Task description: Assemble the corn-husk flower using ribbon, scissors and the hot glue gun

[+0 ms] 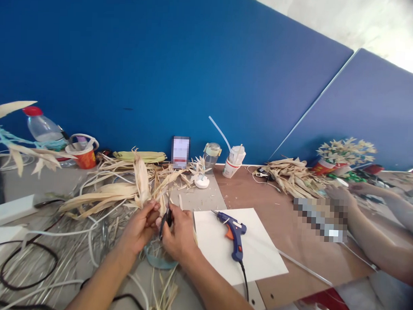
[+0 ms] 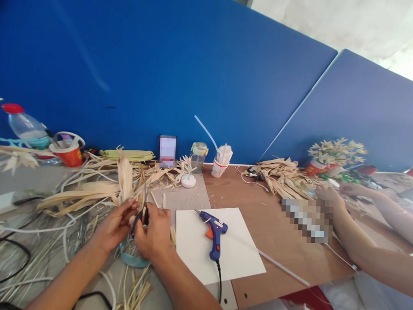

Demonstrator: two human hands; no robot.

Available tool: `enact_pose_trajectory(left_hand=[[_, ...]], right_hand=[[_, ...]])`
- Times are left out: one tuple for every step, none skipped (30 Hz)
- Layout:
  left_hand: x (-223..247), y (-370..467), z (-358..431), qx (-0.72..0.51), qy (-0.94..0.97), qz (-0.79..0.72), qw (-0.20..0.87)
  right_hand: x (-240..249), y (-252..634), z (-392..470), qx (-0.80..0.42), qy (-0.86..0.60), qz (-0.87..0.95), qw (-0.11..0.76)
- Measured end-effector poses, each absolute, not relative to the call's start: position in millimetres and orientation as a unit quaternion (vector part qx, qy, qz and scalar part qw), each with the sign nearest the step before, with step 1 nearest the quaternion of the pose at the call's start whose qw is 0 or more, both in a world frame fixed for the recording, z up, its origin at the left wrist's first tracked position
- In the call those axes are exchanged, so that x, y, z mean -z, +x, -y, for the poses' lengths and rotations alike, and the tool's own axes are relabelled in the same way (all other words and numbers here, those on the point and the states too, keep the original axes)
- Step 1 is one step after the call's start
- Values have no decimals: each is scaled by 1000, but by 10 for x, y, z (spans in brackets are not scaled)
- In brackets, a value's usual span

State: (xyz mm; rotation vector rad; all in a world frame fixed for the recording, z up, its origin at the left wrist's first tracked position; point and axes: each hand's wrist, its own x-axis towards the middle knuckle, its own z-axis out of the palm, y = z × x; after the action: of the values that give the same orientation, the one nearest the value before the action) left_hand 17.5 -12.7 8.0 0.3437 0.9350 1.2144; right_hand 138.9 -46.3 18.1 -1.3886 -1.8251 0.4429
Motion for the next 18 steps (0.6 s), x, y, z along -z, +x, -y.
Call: enact_pose_trajectory(left_hand=[[-69, 167, 119, -549, 153, -410, 712], [-60, 165, 114, -549, 149, -399, 719], [-53, 166, 113, -548, 145, -391, 725], [-48, 171, 114, -546, 142, -389, 728], [-45, 177, 118, -545, 139, -390, 729], [-43, 183, 122, -546, 138, -390, 729], [-43, 189, 127, -547, 138, -390, 728], [-44, 193, 131, -547, 139, -390, 727], [-46, 196, 134, -548, 139, -390, 727], [-49, 197, 135, -546, 140, -392, 727], [-53, 197, 136, -543, 141, -394, 728], [-59, 197, 137, -541, 140, -398, 727], [-67, 197, 137, -539, 139, -401, 727], [-76, 197, 139, -537, 139, -405, 727], [-85, 198, 140, -535, 137, -408, 727], [-94, 199, 142, -535, 136, -411, 725], [-101, 201, 144, -536, 135, -414, 724], [-106, 203, 147, -536, 133, -415, 723]], right_hand=[[-180, 1387, 464, -170, -541, 728, 385], [-178, 1384, 464, -166, -538, 734, 380], [-175, 1382, 462, -161, -539, 736, 376], [-172, 1380, 458, -158, -543, 736, 373], [-168, 1379, 454, -156, -547, 735, 371], [-164, 1379, 449, -156, -550, 734, 368], [-160, 1379, 444, -156, -551, 733, 366], [-156, 1379, 441, -157, -553, 733, 365], [-152, 1379, 438, -158, -553, 732, 364], [-150, 1379, 437, -158, -553, 732, 365], [-150, 1379, 436, -158, -554, 731, 367], [-150, 1379, 436, -157, -554, 730, 369], [-153, 1380, 437, -157, -554, 729, 370], [-157, 1381, 438, -157, -554, 729, 370], [-162, 1382, 438, -158, -553, 729, 371], [-166, 1384, 439, -159, -552, 729, 371], [-171, 1385, 439, -160, -552, 729, 372], [-174, 1386, 438, -160, -553, 728, 373]])
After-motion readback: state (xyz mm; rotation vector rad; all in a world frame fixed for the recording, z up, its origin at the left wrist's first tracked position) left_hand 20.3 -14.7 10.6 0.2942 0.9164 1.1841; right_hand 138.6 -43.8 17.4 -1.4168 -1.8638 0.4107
